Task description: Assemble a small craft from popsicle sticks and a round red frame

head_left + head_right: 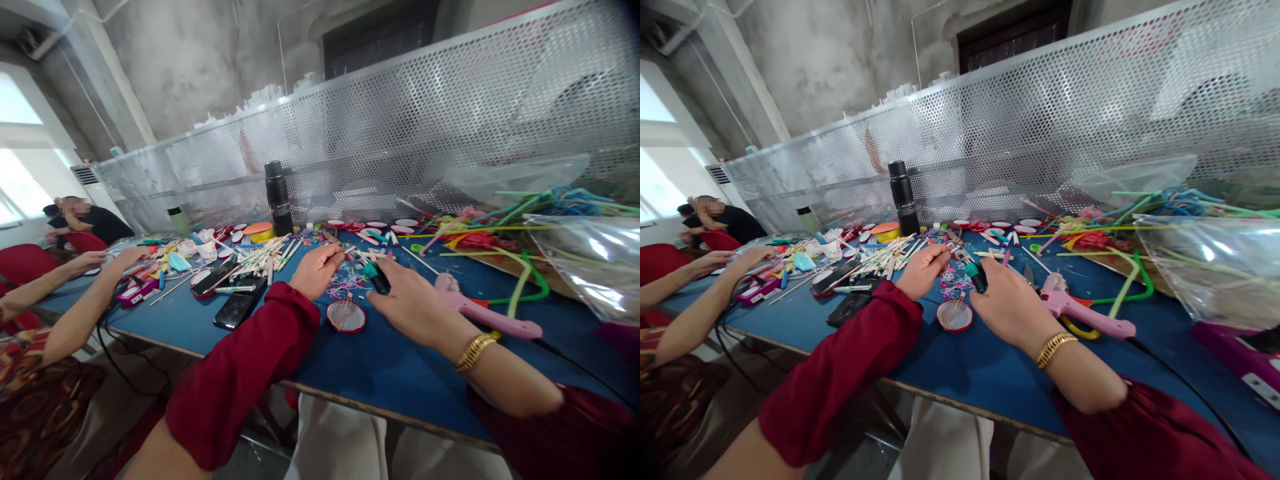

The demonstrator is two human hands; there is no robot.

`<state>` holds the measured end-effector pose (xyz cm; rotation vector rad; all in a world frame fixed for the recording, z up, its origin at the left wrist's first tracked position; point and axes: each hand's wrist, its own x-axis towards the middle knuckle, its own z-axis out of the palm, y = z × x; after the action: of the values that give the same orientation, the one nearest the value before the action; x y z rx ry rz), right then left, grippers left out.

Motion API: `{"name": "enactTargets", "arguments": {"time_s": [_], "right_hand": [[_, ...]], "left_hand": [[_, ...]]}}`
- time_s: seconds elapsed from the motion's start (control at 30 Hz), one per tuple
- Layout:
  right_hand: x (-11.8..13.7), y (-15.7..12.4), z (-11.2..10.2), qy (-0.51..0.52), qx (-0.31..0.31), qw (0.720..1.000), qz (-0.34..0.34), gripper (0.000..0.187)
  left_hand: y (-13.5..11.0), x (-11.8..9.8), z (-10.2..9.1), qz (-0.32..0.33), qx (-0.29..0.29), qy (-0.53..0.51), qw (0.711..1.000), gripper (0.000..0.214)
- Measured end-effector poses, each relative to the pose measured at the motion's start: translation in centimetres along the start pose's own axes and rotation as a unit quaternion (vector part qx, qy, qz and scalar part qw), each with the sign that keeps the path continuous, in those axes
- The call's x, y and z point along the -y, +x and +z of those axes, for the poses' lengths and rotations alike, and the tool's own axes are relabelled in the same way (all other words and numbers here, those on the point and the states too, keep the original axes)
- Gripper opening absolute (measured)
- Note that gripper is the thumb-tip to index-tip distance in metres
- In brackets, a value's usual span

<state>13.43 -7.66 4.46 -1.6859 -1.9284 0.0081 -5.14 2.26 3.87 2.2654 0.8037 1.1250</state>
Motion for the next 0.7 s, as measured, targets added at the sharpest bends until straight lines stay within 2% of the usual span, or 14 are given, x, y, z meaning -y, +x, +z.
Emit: {"name": "enactTargets", "arguments": {"time_s": [0.17, 0.3, 0.43, 0.7], "right_hand": [[-0.23, 0.29, -0.23, 0.058, 0.026, 0.998, -0.006, 0.009], [-0.55, 0.56, -0.4, 0.116, 0.045, 0.992, -0.019, 0.01], [-0.67, 0.71, -0.45, 0.153, 0.057, 0.986, -0.023, 0.013], [-0.65, 0.84, -0.49, 0.211, 0.08, 0.974, 0.015, 0.015]], "left_hand": [[0.02, -0.12, -0.28, 0.037, -0.012, 0.045, 0.998, 0.03], [0.09, -0.02, -0.44, 0.065, -0.02, 0.07, 0.995, 0.028], [0.11, 0.03, -0.52, 0.063, -0.019, 0.091, 0.994, 0.027], [0.1, -0.24, -0.73, 0.059, -0.007, 0.096, 0.994, 0.029]]}}
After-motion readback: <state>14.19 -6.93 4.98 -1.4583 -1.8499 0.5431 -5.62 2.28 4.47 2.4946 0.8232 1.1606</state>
